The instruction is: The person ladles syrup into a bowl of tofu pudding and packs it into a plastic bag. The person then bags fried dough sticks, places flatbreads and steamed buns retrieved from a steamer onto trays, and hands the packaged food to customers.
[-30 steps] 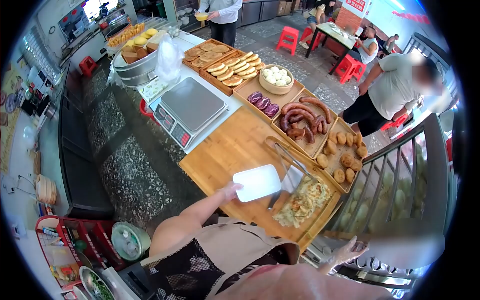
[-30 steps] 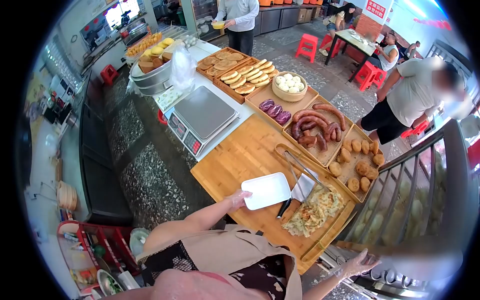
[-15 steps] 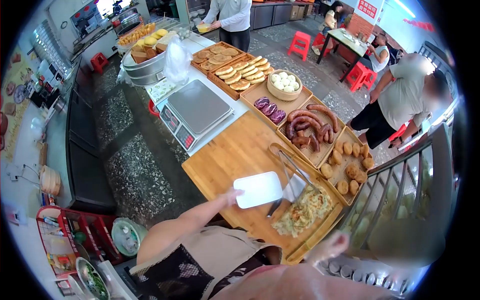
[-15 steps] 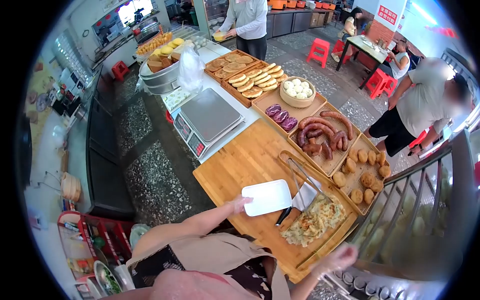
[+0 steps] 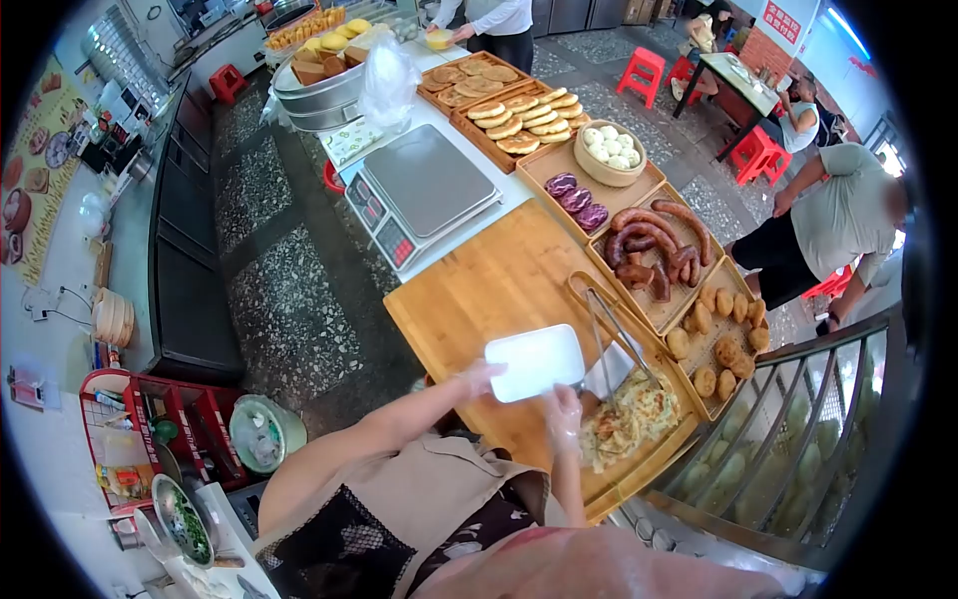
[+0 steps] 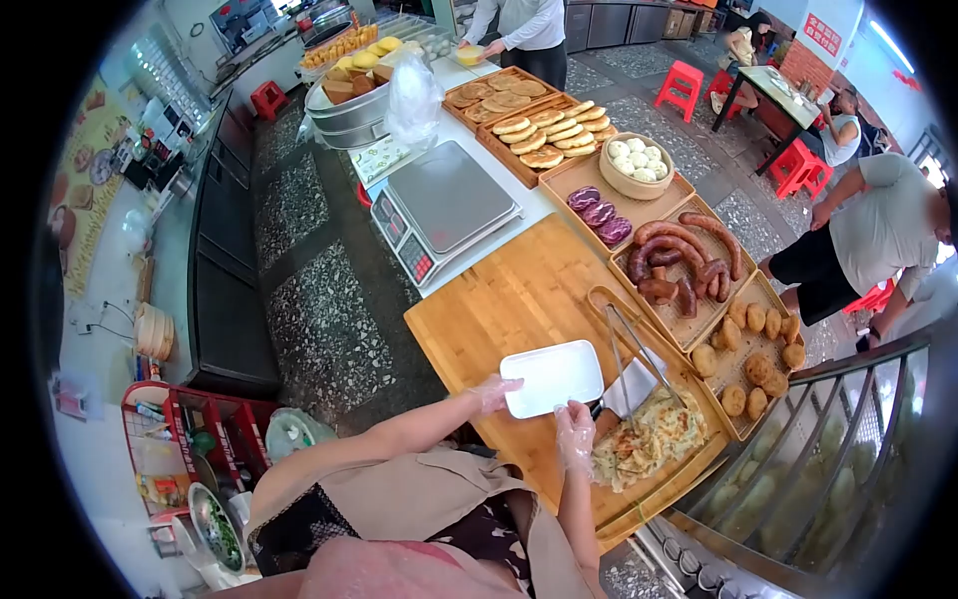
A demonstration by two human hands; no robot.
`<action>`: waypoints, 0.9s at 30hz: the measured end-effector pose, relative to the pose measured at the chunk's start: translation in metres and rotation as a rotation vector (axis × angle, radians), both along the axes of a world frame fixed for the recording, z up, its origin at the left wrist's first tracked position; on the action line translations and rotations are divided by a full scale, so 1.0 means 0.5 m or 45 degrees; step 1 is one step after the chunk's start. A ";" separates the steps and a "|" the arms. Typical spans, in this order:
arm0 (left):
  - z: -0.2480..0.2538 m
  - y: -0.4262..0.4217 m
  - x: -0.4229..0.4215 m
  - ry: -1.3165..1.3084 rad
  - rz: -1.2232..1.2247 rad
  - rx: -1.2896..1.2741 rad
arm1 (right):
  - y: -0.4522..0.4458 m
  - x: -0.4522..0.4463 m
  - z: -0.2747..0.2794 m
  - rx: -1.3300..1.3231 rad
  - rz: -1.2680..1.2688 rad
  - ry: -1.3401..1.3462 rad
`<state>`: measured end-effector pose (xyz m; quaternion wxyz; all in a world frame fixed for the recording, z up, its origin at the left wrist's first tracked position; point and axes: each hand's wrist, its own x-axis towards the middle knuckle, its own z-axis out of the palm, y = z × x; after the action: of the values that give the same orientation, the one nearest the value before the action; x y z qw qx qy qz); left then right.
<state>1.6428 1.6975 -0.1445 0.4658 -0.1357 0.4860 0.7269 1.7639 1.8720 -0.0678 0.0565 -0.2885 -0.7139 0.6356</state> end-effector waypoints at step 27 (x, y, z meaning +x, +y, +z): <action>0.604 -0.457 -1.552 2.777 -0.306 -1.515 | -0.558 -0.837 0.120 0.263 -0.383 0.206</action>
<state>0.8668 1.4690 0.1575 -0.2499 0.3930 0.8812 0.0808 1.3453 1.5929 -0.0078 0.2372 -0.3326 -0.7174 0.5644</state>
